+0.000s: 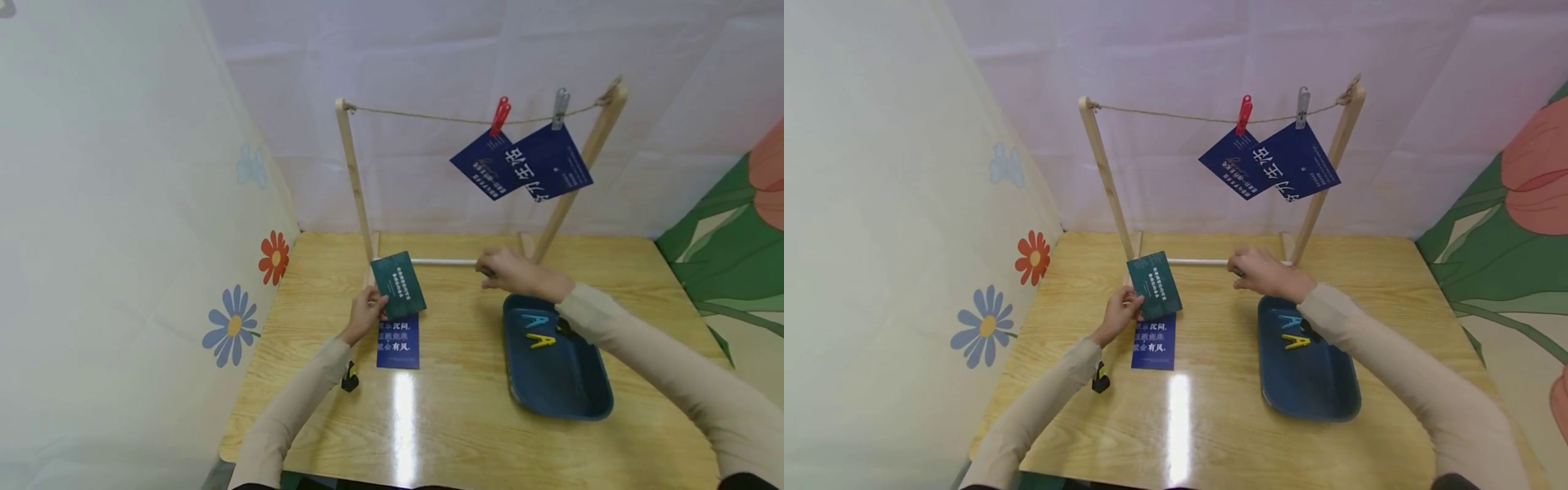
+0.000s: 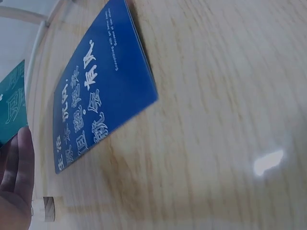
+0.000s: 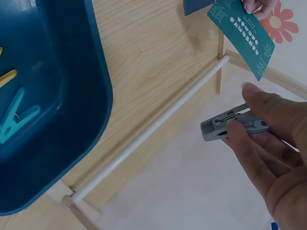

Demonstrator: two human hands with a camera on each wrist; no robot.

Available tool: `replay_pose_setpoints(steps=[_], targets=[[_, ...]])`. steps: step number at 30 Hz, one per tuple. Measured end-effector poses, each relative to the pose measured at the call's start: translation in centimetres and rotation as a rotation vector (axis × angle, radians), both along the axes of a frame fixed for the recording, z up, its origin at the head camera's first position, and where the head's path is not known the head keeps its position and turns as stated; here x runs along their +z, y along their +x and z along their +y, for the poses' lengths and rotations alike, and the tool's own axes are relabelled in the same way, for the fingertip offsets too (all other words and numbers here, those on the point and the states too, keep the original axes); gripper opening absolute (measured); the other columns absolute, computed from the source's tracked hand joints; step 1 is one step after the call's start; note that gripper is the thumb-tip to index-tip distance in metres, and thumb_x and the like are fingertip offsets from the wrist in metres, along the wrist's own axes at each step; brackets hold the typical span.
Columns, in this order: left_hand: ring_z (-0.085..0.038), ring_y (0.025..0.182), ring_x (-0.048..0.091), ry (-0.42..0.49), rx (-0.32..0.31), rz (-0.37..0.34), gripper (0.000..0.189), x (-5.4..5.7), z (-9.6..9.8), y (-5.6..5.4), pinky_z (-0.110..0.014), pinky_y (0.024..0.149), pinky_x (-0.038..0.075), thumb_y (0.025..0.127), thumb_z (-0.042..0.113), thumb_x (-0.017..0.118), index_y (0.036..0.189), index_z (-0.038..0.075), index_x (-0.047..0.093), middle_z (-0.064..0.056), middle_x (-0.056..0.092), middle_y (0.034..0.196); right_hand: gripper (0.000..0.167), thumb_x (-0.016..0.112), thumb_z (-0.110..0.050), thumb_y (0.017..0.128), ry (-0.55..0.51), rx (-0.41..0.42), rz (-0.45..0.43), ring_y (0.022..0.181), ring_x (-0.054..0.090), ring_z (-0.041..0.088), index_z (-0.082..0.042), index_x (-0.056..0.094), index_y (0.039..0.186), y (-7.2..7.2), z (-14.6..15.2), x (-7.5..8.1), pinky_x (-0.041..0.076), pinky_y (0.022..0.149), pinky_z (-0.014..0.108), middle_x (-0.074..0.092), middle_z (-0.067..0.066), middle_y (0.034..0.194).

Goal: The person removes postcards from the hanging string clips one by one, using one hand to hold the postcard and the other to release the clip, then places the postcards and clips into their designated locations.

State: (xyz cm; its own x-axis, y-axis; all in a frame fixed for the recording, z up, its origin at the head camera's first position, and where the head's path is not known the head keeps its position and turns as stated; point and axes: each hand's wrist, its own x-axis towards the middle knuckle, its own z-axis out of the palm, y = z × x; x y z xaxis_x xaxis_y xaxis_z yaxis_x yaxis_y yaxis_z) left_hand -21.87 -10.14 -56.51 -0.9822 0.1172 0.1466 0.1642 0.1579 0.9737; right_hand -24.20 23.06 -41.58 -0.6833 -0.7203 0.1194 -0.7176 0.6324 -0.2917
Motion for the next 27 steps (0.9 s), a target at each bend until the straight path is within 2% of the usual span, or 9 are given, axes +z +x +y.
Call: replay_pose_setpoints(steps=[6,8,14,19,22,27], targets=[[-0.018,0.057,0.062,-0.001,-0.044,-0.054,0.013,-0.6,-0.5,0.4,-0.039,0.052,0.060,0.097,-0.004,0.060,0.103,-0.014,0.053,-0.019,0.062,0.077,0.021,0.083,-0.002,0.078,0.046,-0.002,-0.026,0.069,0.050,0.015,-0.002,0.066,0.090,0.4,0.4,-0.8,0.047,0.058,0.032,0.056,0.006,0.080],[-0.013,0.056,0.060,0.001,-0.053,-0.069,0.014,-0.6,-0.6,0.6,-0.037,0.051,0.059,0.097,-0.005,0.059,0.105,-0.015,0.053,-0.019,0.062,0.076,0.021,0.083,-0.002,0.078,0.059,-0.004,-0.034,0.069,0.050,0.015,-0.002,0.067,0.090,0.5,0.6,-1.0,0.047,0.057,0.032,0.056,0.007,0.081],[-0.012,0.055,0.059,-0.032,-0.088,-0.101,0.016,-0.2,-0.9,0.7,-0.034,0.048,0.057,0.098,-0.002,0.058,0.107,-0.014,0.053,-0.017,0.063,0.077,0.024,0.082,0.000,0.078,0.105,-0.022,-0.080,0.072,0.053,0.016,0.001,0.067,0.097,0.5,1.1,-1.4,0.051,0.062,0.036,0.060,0.007,0.084],[-0.015,0.059,0.062,-0.106,-0.138,-0.159,0.014,0.0,-1.2,0.5,-0.033,0.052,0.058,0.098,0.002,0.060,0.106,-0.009,0.054,-0.016,0.065,0.078,0.027,0.082,0.000,0.078,0.131,-0.013,-0.125,0.072,0.056,0.014,0.002,0.068,0.102,0.4,1.3,-1.9,0.055,0.067,0.037,0.062,0.005,0.083],[-0.017,0.060,0.064,-0.159,-0.171,-0.171,0.014,0.0,-1.3,0.5,-0.034,0.053,0.058,0.099,0.002,0.059,0.106,-0.008,0.054,-0.016,0.066,0.078,0.029,0.083,0.001,0.076,0.135,0.008,-0.110,0.072,0.057,0.014,0.003,0.068,0.101,0.5,1.5,-2.3,0.056,0.067,0.037,0.062,0.006,0.082],[-0.016,0.057,0.063,-0.190,-0.192,-0.183,0.010,-0.2,-1.4,0.5,-0.032,0.051,0.057,0.099,0.001,0.059,0.103,-0.006,0.053,-0.017,0.067,0.074,0.030,0.085,0.003,0.071,0.126,0.030,-0.058,0.070,0.055,0.014,0.001,0.068,0.095,0.6,2.2,-2.8,0.054,0.063,0.036,0.061,0.005,0.080]])
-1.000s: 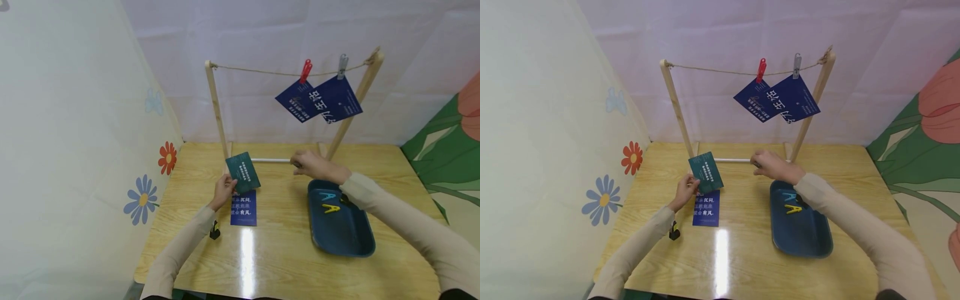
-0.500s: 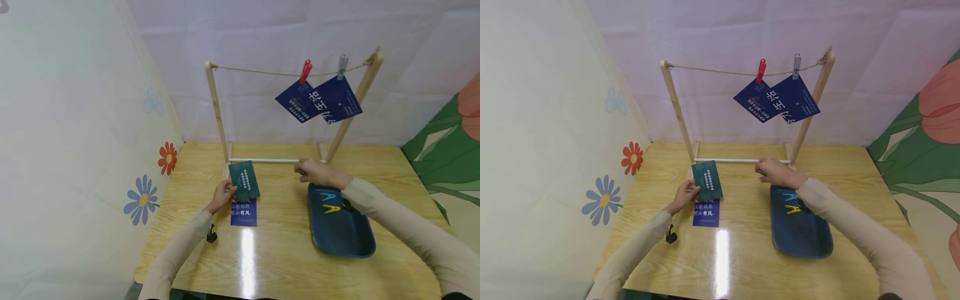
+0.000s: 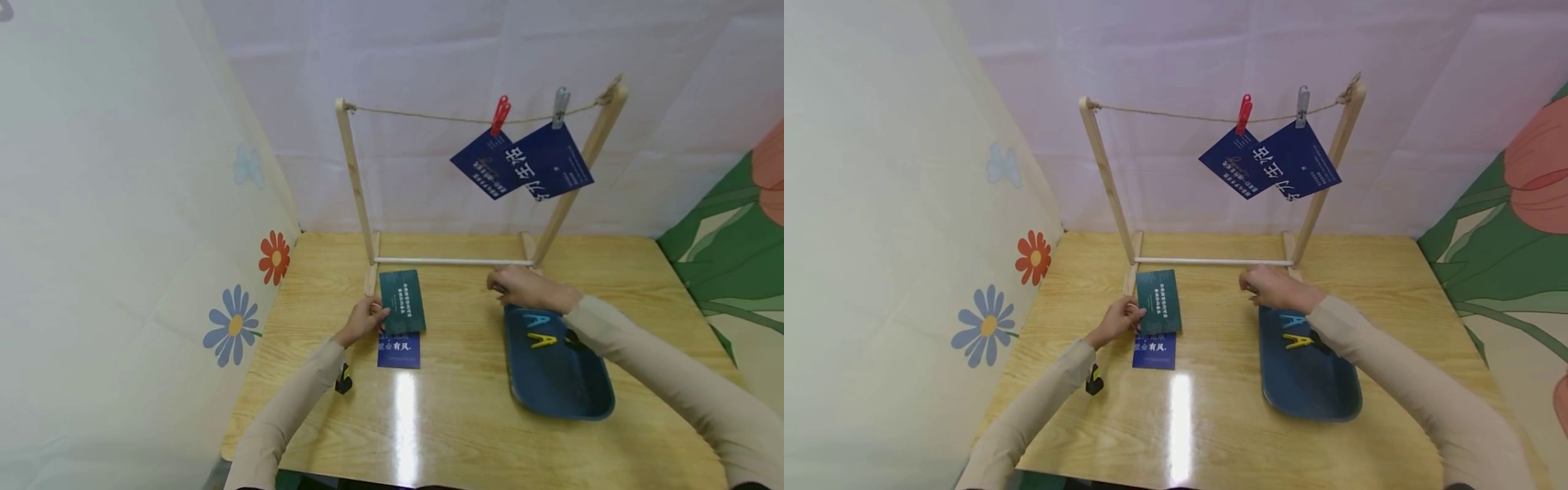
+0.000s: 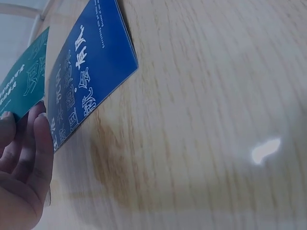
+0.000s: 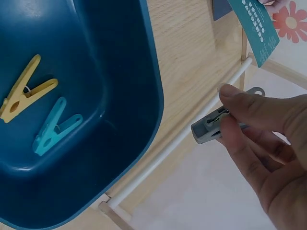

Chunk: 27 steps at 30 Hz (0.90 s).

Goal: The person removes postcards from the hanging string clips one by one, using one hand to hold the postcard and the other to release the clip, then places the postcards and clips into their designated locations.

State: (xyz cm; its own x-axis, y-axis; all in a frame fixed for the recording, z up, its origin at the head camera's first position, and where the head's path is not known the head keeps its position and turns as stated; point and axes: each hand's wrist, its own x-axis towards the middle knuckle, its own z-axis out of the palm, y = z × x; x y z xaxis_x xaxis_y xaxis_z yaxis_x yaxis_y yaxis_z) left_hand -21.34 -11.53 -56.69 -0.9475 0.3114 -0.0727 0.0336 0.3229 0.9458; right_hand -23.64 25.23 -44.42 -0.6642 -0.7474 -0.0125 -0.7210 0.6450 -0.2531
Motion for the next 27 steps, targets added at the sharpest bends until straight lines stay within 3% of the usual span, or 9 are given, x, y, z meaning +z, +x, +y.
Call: replay_pose_setpoints(steps=[8,13,21,22,27], targets=[[-0.011,0.053,0.059,0.017,-0.040,-0.033,0.010,-0.4,0.0,0.3,-0.027,0.048,0.054,0.097,-0.001,0.060,0.098,-0.005,0.051,-0.011,0.065,0.069,0.030,0.084,0.005,0.070,0.000,0.028,-0.047,0.070,0.054,0.012,0.000,0.068,0.094,0.3,0.7,-0.5,0.052,0.061,0.033,0.059,0.001,0.078],[-0.011,0.055,0.060,-0.023,-0.057,-0.040,0.010,-0.4,-0.2,0.4,-0.025,0.050,0.054,0.097,0.001,0.061,0.097,-0.003,0.052,-0.009,0.065,0.070,0.036,0.086,0.006,0.068,-0.009,0.047,-0.090,0.067,0.052,0.010,-0.004,0.062,0.093,0.8,1.2,-0.7,0.051,0.059,0.030,0.057,-0.001,0.075],[-0.012,0.058,0.061,-0.039,-0.091,-0.082,0.013,-0.4,-0.9,0.6,-0.025,0.052,0.053,0.098,0.002,0.060,0.105,-0.006,0.052,-0.010,0.068,0.075,0.035,0.086,0.000,0.072,-0.003,-0.025,-0.236,0.067,0.046,0.009,-0.008,0.058,0.091,1.4,2.5,-1.4,0.045,0.056,0.027,0.052,-0.001,0.076],[-0.016,0.059,0.063,-0.039,-0.106,-0.098,0.014,0.1,-1.0,0.7,-0.027,0.055,0.055,0.098,0.001,0.059,0.107,-0.008,0.052,-0.011,0.068,0.076,0.035,0.086,0.000,0.073,0.003,-0.032,-0.246,0.067,0.046,0.009,-0.008,0.058,0.092,1.4,2.7,-1.5,0.045,0.056,0.027,0.053,-0.002,0.077],[-0.030,0.065,0.066,-0.035,-0.166,-0.136,0.016,0.2,-1.3,1.0,-0.040,0.060,0.059,0.099,0.001,0.057,0.109,-0.010,0.052,-0.021,0.068,0.080,0.029,0.082,0.003,0.075,-0.022,0.008,-0.240,0.066,0.048,0.007,-0.007,0.061,0.092,1.7,3.7,-2.5,0.045,0.055,0.026,0.054,-0.003,0.077]])
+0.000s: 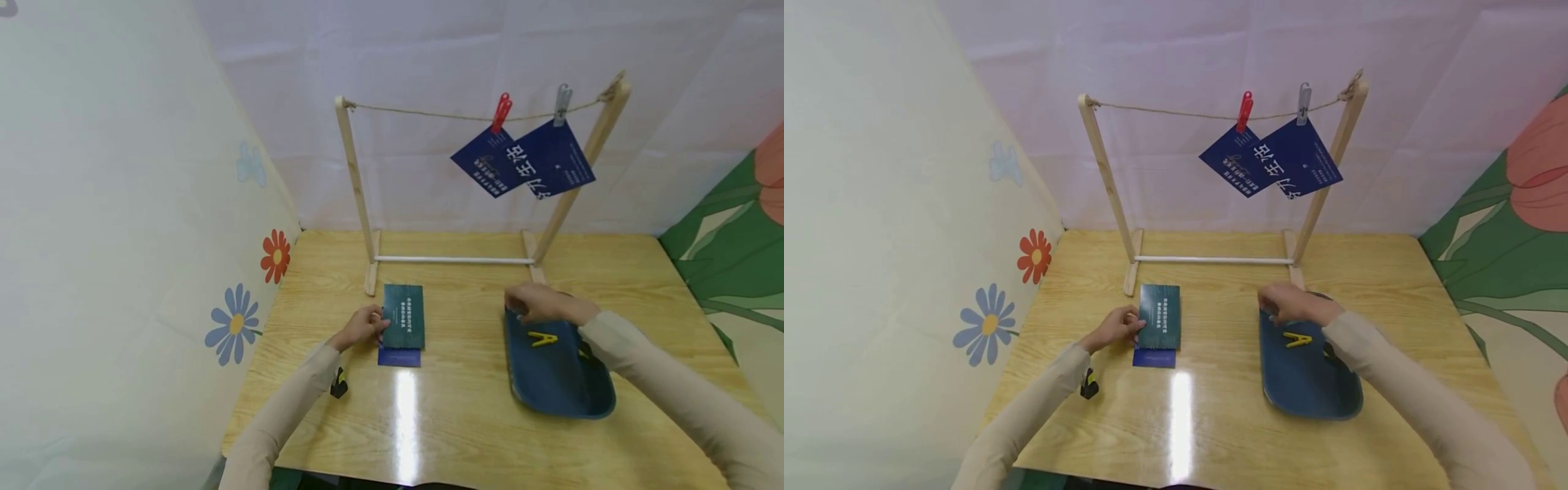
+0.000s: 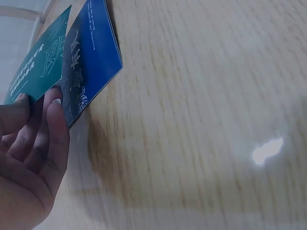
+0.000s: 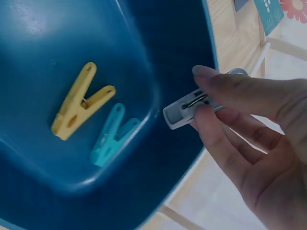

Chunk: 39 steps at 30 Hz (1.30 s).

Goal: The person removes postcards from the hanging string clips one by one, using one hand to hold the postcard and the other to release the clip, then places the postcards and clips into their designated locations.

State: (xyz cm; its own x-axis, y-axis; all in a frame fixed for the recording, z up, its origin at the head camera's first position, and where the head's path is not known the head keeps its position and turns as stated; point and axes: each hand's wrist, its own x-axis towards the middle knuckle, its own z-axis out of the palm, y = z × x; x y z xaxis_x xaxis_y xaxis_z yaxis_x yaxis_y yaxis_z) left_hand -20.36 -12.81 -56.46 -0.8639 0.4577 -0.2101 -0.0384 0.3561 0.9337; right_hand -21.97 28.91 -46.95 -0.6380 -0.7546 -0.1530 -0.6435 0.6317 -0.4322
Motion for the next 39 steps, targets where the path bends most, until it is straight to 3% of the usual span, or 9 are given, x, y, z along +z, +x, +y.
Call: replay_pose_setpoints(steps=[6,15,20,31,39], targets=[[-0.016,0.061,0.063,0.000,-0.002,-0.039,0.012,-0.6,-0.2,0.3,-0.034,0.058,0.059,0.099,0.004,0.059,0.104,-0.004,0.052,-0.008,0.064,0.073,0.029,0.075,0.012,0.077,-0.026,0.017,-0.047,0.065,0.045,0.005,-0.009,0.059,0.089,1.1,0.8,-1.0,0.042,0.053,0.025,0.053,-0.005,0.077],[-0.013,0.059,0.063,0.036,-0.061,-0.079,0.010,-0.9,-1.2,0.6,-0.029,0.054,0.057,0.098,0.003,0.059,0.101,-0.005,0.053,-0.005,0.063,0.071,0.032,0.068,0.017,0.075,-0.009,-0.002,-0.100,0.065,0.048,0.006,-0.009,0.059,0.090,2.5,1.8,-2.3,0.044,0.053,0.025,0.054,-0.005,0.077],[-0.014,0.057,0.062,0.027,-0.107,-0.099,0.013,-1.2,-1.4,0.9,-0.028,0.051,0.056,0.099,0.005,0.060,0.101,-0.006,0.055,-0.005,0.062,0.069,0.032,0.071,0.016,0.073,-0.005,-0.047,-0.135,0.066,0.053,0.009,-0.010,0.058,0.088,3.2,2.2,-3.1,0.048,0.055,0.024,0.056,-0.005,0.076],[-0.014,0.057,0.063,0.023,-0.098,-0.131,0.017,-1.7,-2.0,1.2,-0.028,0.051,0.057,0.099,0.005,0.060,0.108,-0.007,0.053,-0.008,0.067,0.073,0.038,0.073,0.016,0.064,0.027,-0.049,-0.091,0.064,0.046,0.003,-0.013,0.058,0.084,4.3,2.7,-4.3,0.041,0.051,0.022,0.051,-0.010,0.074],[-0.014,0.055,0.062,0.066,-0.059,-0.127,0.027,-1.1,-2.1,1.8,-0.029,0.050,0.057,0.098,0.003,0.061,0.116,-0.011,0.046,-0.011,0.067,0.075,0.034,0.078,0.011,0.068,0.096,-0.112,-0.069,0.064,0.047,0.006,-0.014,0.058,0.081,4.8,3.0,-4.4,0.044,0.055,0.025,0.050,-0.008,0.073]])
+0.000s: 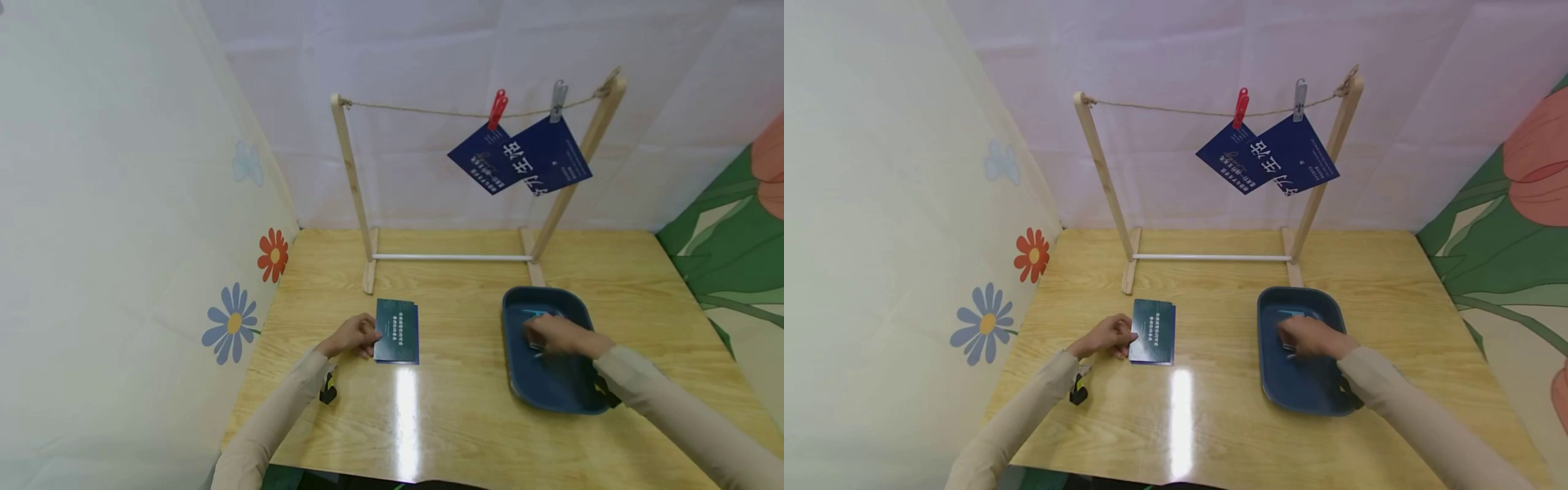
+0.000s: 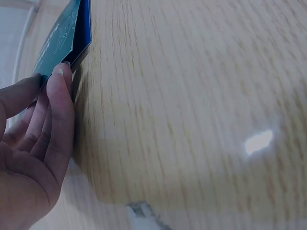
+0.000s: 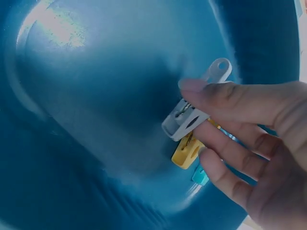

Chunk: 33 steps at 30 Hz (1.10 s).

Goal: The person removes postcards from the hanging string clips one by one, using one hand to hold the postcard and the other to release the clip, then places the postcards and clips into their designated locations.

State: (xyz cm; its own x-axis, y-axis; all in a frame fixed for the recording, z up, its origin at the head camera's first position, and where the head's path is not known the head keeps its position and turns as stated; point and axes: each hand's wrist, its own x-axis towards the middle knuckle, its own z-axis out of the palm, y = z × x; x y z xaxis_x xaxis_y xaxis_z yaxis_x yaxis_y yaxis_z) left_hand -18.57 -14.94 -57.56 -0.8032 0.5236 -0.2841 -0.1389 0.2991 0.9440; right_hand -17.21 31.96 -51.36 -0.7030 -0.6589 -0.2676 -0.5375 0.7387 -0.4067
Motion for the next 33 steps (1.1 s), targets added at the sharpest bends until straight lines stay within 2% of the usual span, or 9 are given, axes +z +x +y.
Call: replay_pose_setpoints(steps=[4,11,19,33], targets=[[-0.014,0.056,0.063,0.001,0.023,0.001,0.036,0.05,0.02,0.10,-0.031,0.051,0.058,0.097,0.001,0.061,0.124,-0.010,0.040,-0.013,0.065,0.080,0.035,0.081,0.009,0.068,0.021,-0.003,0.025,0.064,0.047,0.007,-0.014,0.056,0.079,0.18,0.23,-0.04,0.044,0.057,0.029,0.050,-0.008,0.073],[-0.015,0.057,0.064,0.006,0.019,-0.004,0.041,-0.05,-0.17,-0.15,-0.029,0.051,0.058,0.097,0.000,0.061,0.129,-0.006,0.037,-0.014,0.066,0.082,0.037,0.079,0.013,0.067,0.045,-0.012,0.039,0.066,0.046,0.009,-0.014,0.057,0.080,0.42,0.40,-0.01,0.046,0.061,0.039,0.049,-0.008,0.074],[-0.015,0.058,0.064,0.017,0.008,-0.008,0.043,-0.31,-0.38,-0.18,-0.031,0.053,0.059,0.096,0.001,0.063,0.130,-0.006,0.036,-0.013,0.067,0.082,0.038,0.080,0.013,0.067,0.080,-0.027,0.055,0.064,0.046,0.009,-0.014,0.058,0.082,0.80,0.26,0.18,0.043,0.053,0.027,0.050,-0.007,0.075],[-0.014,0.055,0.063,0.023,0.026,-0.002,0.046,-0.32,-0.32,0.05,-0.027,0.049,0.056,0.096,0.000,0.063,0.131,-0.003,0.035,-0.011,0.064,0.081,0.037,0.077,0.013,0.064,0.090,-0.025,0.127,0.062,0.044,0.008,-0.014,0.058,0.081,0.67,0.08,-0.22,0.041,0.051,0.027,0.047,-0.008,0.072]])
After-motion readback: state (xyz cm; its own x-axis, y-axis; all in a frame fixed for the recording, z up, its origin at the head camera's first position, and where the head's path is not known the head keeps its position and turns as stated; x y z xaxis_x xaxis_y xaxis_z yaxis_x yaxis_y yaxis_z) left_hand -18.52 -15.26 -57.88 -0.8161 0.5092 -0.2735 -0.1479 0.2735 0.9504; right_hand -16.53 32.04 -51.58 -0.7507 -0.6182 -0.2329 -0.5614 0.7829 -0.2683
